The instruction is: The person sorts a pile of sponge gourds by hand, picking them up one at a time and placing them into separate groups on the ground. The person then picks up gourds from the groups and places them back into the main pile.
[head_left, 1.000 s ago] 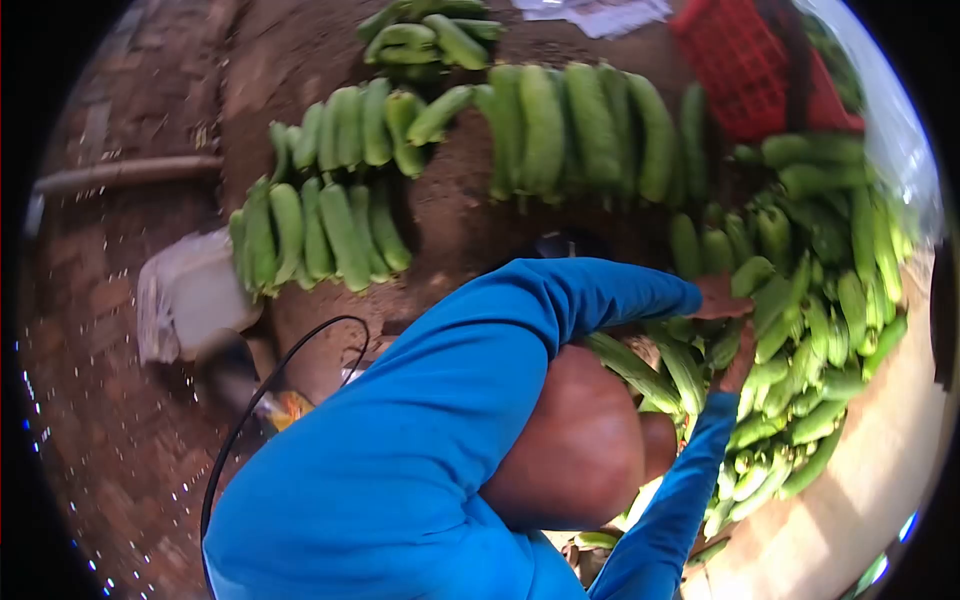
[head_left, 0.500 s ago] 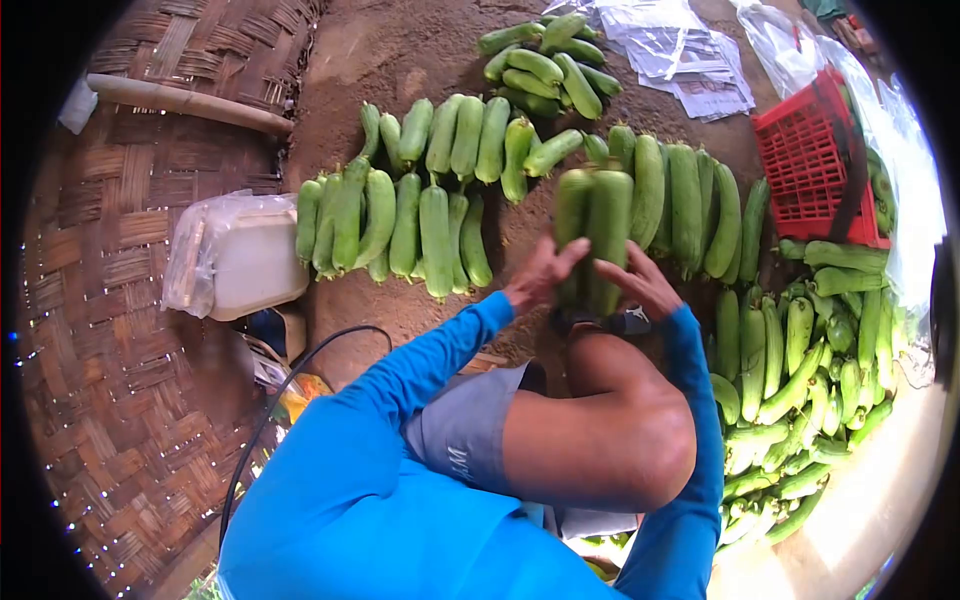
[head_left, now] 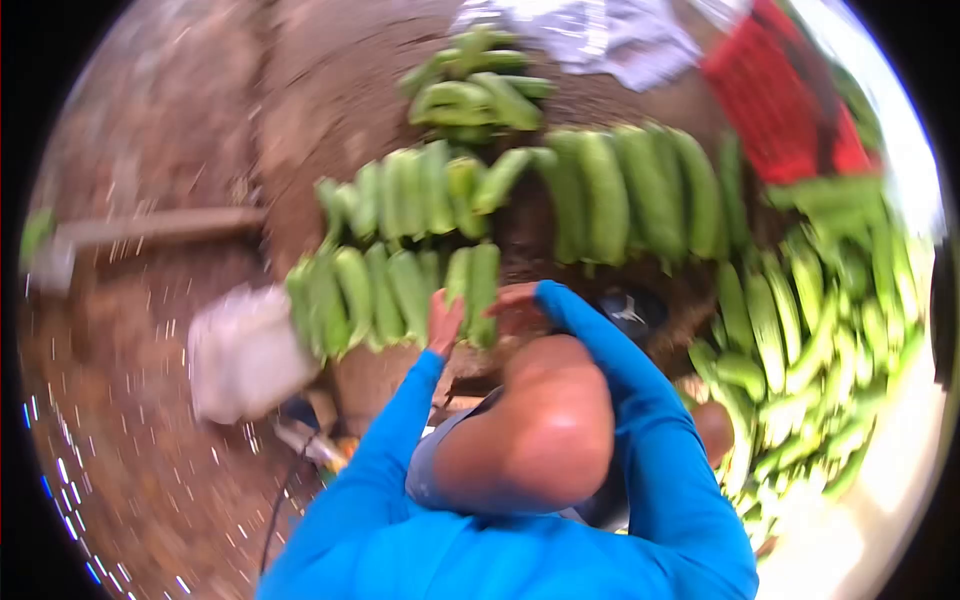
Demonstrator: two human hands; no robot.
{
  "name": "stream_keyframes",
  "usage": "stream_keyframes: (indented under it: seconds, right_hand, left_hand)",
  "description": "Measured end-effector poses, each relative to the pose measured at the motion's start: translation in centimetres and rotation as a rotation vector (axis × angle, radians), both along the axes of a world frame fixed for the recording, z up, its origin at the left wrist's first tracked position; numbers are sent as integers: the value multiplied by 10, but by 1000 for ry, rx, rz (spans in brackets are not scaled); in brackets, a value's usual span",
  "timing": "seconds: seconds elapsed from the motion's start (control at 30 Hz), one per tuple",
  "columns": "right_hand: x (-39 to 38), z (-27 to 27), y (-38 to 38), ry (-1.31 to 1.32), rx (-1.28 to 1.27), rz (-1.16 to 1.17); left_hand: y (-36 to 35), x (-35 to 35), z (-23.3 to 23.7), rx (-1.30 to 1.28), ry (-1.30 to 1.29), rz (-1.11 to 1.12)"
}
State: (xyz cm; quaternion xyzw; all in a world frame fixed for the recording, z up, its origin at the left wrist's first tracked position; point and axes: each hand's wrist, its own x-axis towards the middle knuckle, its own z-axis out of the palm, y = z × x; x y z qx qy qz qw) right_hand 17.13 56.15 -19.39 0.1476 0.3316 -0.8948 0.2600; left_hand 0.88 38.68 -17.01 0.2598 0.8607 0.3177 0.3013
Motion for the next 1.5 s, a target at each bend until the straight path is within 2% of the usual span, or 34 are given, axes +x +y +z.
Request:
stream_keyframes:
  seconds: [0.03, 0.07, 0.1, 0.13, 0.17, 0.23, 0.27, 0.3, 0.37, 0.4, 0.43, 0.47, 0.5, 0.53, 0.57, 0.6, 0.63, 0.67, 0.73, 0.77, 0.83, 0.87, 0.93, 0.97, 1.03, 1.07, 1.1, 1.17, 1.2, 1.27, 1.37, 1.43, 1.5]
  right_hand:
    - [5, 6, 5, -97, -76, -37]
    - [7, 17, 3, -124, -35, -77]
    - [5, 26, 0, -154, 6, -104]
    - [1, 14, -4, -302, -5, -99]
    - [-4, -4, -9, -438, -23, -76]
    - [-3, -15, -12, -430, 7, -146]
    - [5, -18, -12, -404, 47, -145]
    - [21, -3, 3, -421, 47, -178]
    - [63, 48, 36, -78, 448, -140]
    - [81, 42, 44, -67, 425, -196]
    - [103, 39, 56, -119, 556, -170]
    - [138, 67, 70, -232, 717, -223]
    - [173, 84, 89, -187, 904, -155]
    - [209, 108, 105, -275, 956, -134]
    - [248, 133, 109, -369, 1018, -275]
    - [284, 128, 109, -370, 1264, -438]
    - [326, 134, 108, -276, 1243, -677]
    - [355, 164, 111, -573, 1307, -524]
    - [418, 147, 90, -869, 1868, -697]
    - [438, 150, 82, -873, 1869, -696]
    - [466, 158, 67, -1246, 1730, -414]
    - [471, 158, 62, -1258, 1727, -419]
    - [473, 155, 55, -1192, 1861, -254]
    - [474, 152, 57, -1200, 1861, -262]
    - [475, 145, 60, -1261, 1807, -302]
    - [479, 154, 67, -1227, 1683, -284]
    - [487, 151, 66, -1242, 1675, -297]
    - [499, 155, 64, -938, 1812, -345]
    - [500, 157, 60, -896, 1951, -261]
    - [503, 169, 46, -880, 1969, -280]
    - [499, 204, 12, -869, 1961, -331]
    - [505, 219, -20, -769, 2043, -543]
    - [501, 248, -46, -809, 1920, -787]
  left_hand:
    - [7, 0, 10, -60, 33, -109]
    - [13, 6, 31, -121, 72, -224]
    - [23, 21, 59, -203, 267, -374]
    - [30, 33, 76, -258, 479, -502]
    - [29, 33, 73, -239, 467, -570]
    - [36, 23, 61, -69, 558, -780]
    - [48, 25, 63, -52, 547, -812]
    - [66, 31, 72, 23, 431, -741]
    - [102, 61, 103, 189, 261, -629]
    - [126, 80, 122, 217, 207, -661]
    - [147, 97, 137, 239, 153, -695]
    - [166, 116, 144, 243, 132, -714]
    - [185, 136, 148, 320, 139, -852]
    - [203, 156, 153, 401, 150, -983]
    - [218, 181, 160, 440, 84, -1072]
    - [230, 207, 165, 477, 21, -1158]
    - [242, 230, 165, 508, -16, -1280]
    - [254, 252, 164, 538, -52, -1401]
    - [272, 293, 145, 444, -35, -1587]
    - [279, 313, 138, 446, -38, -1589]
    - [296, 351, 128, 672, 116, -1591]
    - [309, 368, 124, 678, 112, -1600]
    - [329, 401, 117, 692, 212, -1555]
    - [338, 415, 118, 697, 214, -1562]
    - [355, 442, 123, 762, 409, -1563]
    - [364, 453, 121, 659, 422, -1632]
    - [370, 463, 119, 666, 420, -1648]
    - [379, 481, 114, 503, 578, -1712]
    - [384, 487, 112, 508, 583, -1727]
    - [395, 498, 109, 220, 560, -1871]
    - [392, 502, 109, 213, 673, -1887]
    - [385, 503, 113, 243, 758, -1911]
    - [376, 502, 112, 286, 840, -1936]
